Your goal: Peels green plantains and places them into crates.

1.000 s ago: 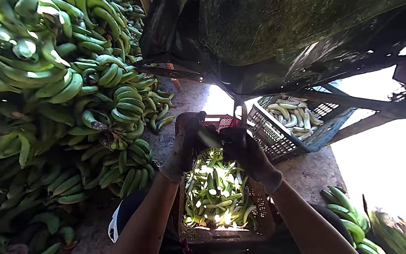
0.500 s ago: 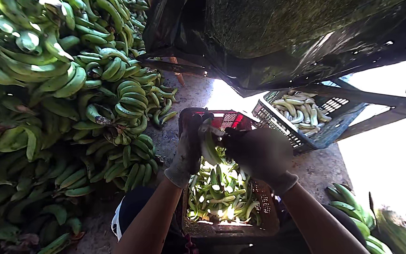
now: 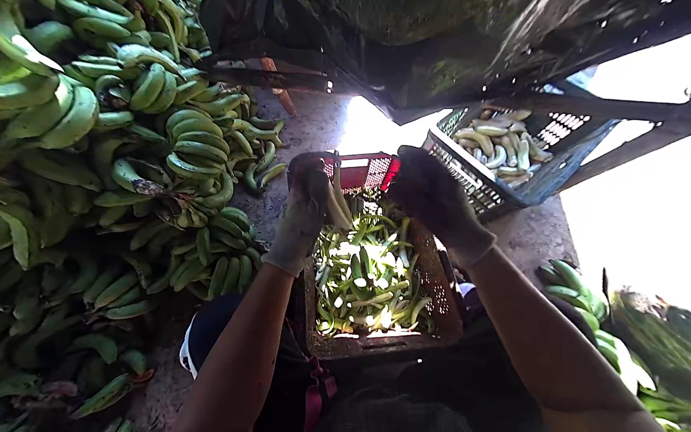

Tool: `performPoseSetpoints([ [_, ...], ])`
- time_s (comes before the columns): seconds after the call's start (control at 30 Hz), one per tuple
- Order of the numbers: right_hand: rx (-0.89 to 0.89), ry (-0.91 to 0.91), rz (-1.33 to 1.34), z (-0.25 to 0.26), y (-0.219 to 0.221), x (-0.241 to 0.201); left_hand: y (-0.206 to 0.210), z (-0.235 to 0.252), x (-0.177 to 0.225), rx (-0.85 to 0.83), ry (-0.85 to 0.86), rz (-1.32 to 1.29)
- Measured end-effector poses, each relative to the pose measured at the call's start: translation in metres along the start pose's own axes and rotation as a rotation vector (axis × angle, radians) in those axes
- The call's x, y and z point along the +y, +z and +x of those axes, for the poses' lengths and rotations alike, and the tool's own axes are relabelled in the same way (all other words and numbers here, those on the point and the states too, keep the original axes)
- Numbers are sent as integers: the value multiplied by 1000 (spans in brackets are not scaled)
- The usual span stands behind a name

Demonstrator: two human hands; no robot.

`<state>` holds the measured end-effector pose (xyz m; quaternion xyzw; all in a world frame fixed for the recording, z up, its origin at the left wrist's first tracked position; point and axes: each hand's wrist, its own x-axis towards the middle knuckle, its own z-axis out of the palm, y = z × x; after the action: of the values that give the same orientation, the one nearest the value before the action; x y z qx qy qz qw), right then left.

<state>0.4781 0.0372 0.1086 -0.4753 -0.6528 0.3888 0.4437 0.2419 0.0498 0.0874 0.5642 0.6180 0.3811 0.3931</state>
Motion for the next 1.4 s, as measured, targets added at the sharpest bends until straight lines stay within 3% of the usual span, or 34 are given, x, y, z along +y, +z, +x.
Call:
performPoseSetpoints([
  [0.1,-100,-73,-430,-6,31,-1,17,-9,2,-84,106,-81],
  [0.17,-124,-61,-618,-8,35,13,23,-21,-3,-200,48,-273],
  [0.27,-139,77,-466,-3,17,36,28,-18,-7,-416,-70,-567],
  [0.37,-192,235,-204,-7,1,44,39,-16,1,-535,-153,-603],
  [0.47,-188,514,88,-16,-7,43,55,-19,2,-474,-141,-345],
  [0.57,-108,729,396,-17,-25,55,79,-25,0,-360,94,256],
  [0.67,130,547,595,-29,-61,58,128,-51,-8,-678,106,548],
  [0.73,454,447,740,-29,-78,37,170,-73,-30,-890,92,720],
  [0.77,589,424,794,-26,-86,26,188,-83,-43,-915,81,833],
  [0.83,688,373,839,-26,-98,26,207,-94,-70,-793,-48,973],
  [0.93,423,214,860,-37,-89,51,199,-75,-107,-401,-378,901],
  [0.97,336,230,842,-34,-80,54,191,-64,-113,-385,-385,955],
  [1.03,260,371,773,-27,-57,49,166,-44,-111,-526,-322,1075],
  [1.1,144,457,554,-34,-36,47,138,-28,-101,-525,-305,874],
  [1.2,-10,442,202,-40,-13,54,107,-22,-72,-300,-250,482],
  [1.33,-187,311,44,-42,10,37,76,-29,-19,-115,-126,114],
  [1.4,-235,257,-3,-45,18,23,66,-25,-3,0,-121,-226],
])
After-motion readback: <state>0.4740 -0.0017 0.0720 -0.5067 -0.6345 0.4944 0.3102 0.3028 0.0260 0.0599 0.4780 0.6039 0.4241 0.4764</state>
